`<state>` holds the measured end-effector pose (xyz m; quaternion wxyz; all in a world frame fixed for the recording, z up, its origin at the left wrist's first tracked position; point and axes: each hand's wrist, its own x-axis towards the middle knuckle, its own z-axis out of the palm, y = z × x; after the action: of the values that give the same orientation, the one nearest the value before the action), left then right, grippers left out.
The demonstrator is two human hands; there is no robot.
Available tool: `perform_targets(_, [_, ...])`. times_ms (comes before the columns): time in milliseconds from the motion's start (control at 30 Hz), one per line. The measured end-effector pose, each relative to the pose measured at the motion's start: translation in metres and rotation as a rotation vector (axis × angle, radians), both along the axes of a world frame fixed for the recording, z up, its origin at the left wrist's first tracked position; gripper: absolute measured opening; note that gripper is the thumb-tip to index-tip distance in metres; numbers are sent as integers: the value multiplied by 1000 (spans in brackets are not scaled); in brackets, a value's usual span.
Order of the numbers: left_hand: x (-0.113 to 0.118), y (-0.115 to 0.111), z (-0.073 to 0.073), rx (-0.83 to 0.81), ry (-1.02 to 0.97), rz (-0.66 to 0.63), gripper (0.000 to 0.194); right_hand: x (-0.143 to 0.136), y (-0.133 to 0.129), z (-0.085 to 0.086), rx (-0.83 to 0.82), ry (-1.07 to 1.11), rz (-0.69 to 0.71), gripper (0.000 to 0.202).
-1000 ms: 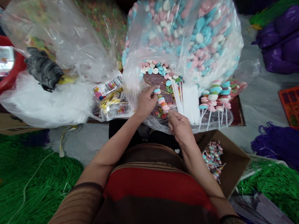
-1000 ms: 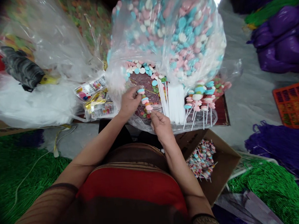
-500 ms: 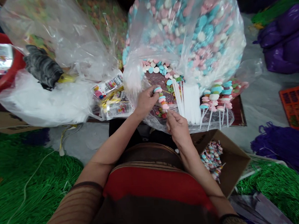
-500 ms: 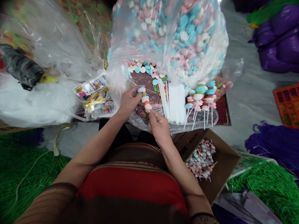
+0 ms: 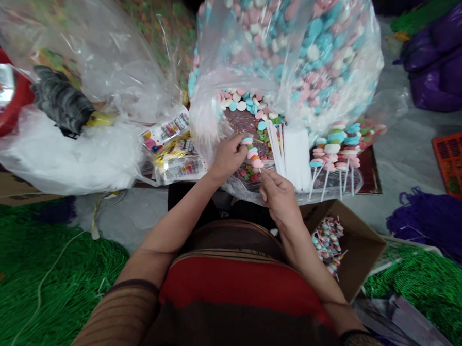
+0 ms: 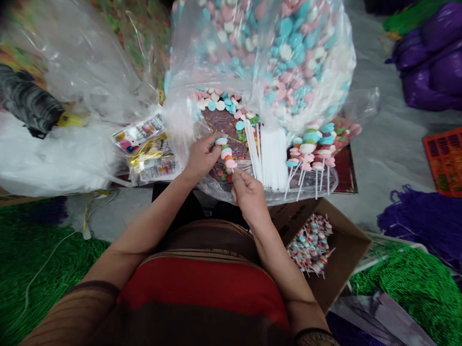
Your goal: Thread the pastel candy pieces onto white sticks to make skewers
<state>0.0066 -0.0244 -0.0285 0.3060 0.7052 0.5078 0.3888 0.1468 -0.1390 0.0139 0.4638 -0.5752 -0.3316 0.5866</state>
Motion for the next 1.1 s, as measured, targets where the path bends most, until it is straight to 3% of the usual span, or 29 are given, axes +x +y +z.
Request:
perform_targets(467, [0, 1, -3, 8, 22, -26, 44, -10, 2, -1, 4, 10, -46, 57])
perform_targets(800, [0, 3, -6, 18, 17, -17, 45, -9, 9, -21, -9, -27, -9, 54])
perform_targets(1100, [-1, 3, -14, 81, -44, -45, 48, -4, 8, -21, 2, -8, 21, 56])
